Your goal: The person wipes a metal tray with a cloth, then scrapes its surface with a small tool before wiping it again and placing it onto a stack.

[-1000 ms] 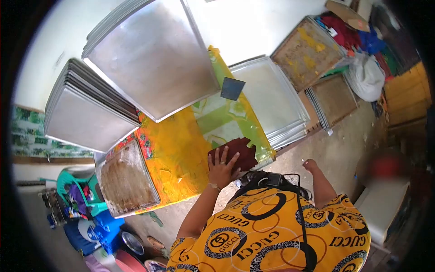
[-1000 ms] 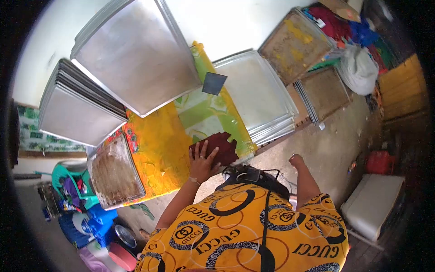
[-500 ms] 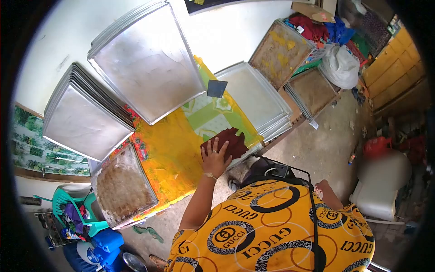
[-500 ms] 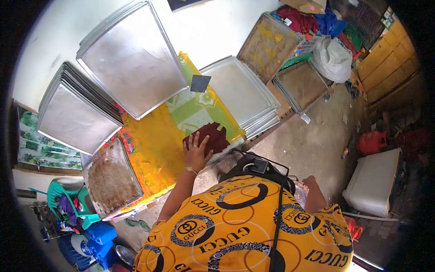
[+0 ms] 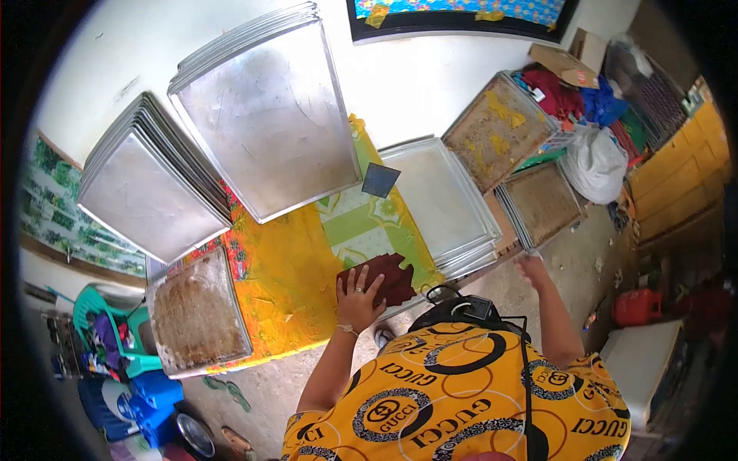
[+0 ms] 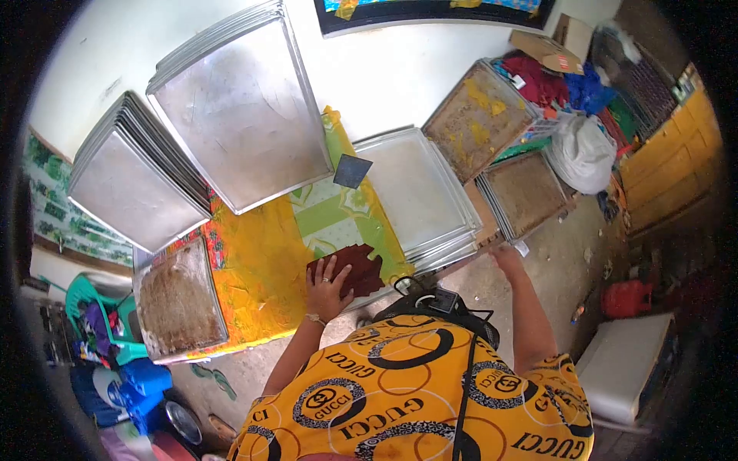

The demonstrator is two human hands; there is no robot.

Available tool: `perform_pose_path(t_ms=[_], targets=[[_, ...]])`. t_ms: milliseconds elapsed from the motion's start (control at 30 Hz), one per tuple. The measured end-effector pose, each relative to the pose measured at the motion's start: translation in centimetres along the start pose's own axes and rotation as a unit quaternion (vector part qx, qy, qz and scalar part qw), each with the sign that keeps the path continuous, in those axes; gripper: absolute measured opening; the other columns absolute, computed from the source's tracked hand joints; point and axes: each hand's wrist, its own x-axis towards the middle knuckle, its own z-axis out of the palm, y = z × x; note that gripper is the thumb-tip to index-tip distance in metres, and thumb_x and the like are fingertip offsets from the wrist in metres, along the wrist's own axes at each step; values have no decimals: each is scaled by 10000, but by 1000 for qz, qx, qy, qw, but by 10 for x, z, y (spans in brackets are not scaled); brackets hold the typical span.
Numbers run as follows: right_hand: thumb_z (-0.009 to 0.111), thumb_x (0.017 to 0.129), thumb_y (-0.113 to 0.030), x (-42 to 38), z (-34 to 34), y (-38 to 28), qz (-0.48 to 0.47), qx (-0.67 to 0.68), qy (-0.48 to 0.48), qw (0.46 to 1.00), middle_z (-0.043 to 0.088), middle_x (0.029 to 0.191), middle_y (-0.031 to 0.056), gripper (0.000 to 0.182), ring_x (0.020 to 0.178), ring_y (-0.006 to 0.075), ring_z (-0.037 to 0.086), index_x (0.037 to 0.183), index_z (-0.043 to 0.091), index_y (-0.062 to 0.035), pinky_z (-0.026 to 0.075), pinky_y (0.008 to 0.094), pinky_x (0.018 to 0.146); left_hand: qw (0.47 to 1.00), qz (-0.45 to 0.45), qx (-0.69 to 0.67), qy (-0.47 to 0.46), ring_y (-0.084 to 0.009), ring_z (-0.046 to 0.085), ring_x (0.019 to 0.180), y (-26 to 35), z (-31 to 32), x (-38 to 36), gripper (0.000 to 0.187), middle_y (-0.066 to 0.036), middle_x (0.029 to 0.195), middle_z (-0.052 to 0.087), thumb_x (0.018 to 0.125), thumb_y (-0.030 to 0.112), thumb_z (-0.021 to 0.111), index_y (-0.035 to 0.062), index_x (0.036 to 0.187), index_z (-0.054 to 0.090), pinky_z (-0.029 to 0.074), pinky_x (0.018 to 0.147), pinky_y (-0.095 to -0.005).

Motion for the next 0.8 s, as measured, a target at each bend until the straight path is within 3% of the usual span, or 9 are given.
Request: perform_pose_path(t_ms=[33,67,200,233,367,467,600,700,800], targets=[[592,854,-277,16,7,-42,-34,90,-56,994,598,697,-7,212,525,78,499,904,630,-75,370,254,432,1000,-7,5,1,-355,275,1336,0,1,0,635,-90,1460,321,737,420,645,297,1329,451,164,1049,-627],[574,875,-304,42,14,-78,-17,121,-144,982,624,768,-5,251,605,79,538,975,628,-80,418,252,507,1000,-17,10,2,-354,276,1337,3,3,1,643,-83,1461,322,727,414,652,297,1327,452,153,1053,-630],[568,886,-332,96,70,-213,-53,124,-321,937,630,932,10,296,816,107,564,1036,621,-82,448,274,721,975,-216,12,-42,-344,214,1371,42,-6,15,701,-48,1480,295,668,324,711,305,1317,448,73,1048,-675],[577,881,-352,109,87,-237,-71,113,-347,928,628,935,16,312,820,122,567,1038,619,-85,453,284,725,958,-286,-3,-36,-339,166,1389,53,-1,21,731,-35,1488,278,645,285,718,304,1320,438,49,1040,-689],[612,856,-402,147,160,-300,-67,111,-410,903,625,910,28,364,797,142,566,1037,614,-85,456,304,694,915,-403,16,29,-341,133,1398,78,13,37,746,-32,1486,275,643,247,693,290,1332,411,56,1052,-675],[621,861,-399,150,193,-325,-28,142,-455,879,617,929,31,356,848,169,576,1044,595,-94,468,346,758,905,-424,30,17,-352,124,1398,77,18,39,747,-47,1495,246,654,259,673,291,1344,388,57,1063,-663],[627,865,-305,172,212,-314,-70,192,-483,851,600,994,59,286,916,202,579,1044,571,-90,474,372,783,873,-487,26,11,-339,102,1405,85,19,47,755,-42,1509,205,665,274,669,294,1356,366,56,1066,-662],[608,875,-273,189,183,-286,-39,280,-433,856,600,994,49,271,933,198,579,1069,560,-89,466,378,809,860,-508,33,10,-328,94,1407,87,23,49,769,-34,1514,182,666,282,675,296,1362,350,70,1063,-662],[592,887,-242,227,157,-224,57,365,-344,863,598,949,38,217,917,196,569,1046,563,-96,454,371,813,857,-512,46,10,-328,104,1404,86,25,50,766,-35,1508,189,668,275,679,300,1360,352,80,1062,-662]])
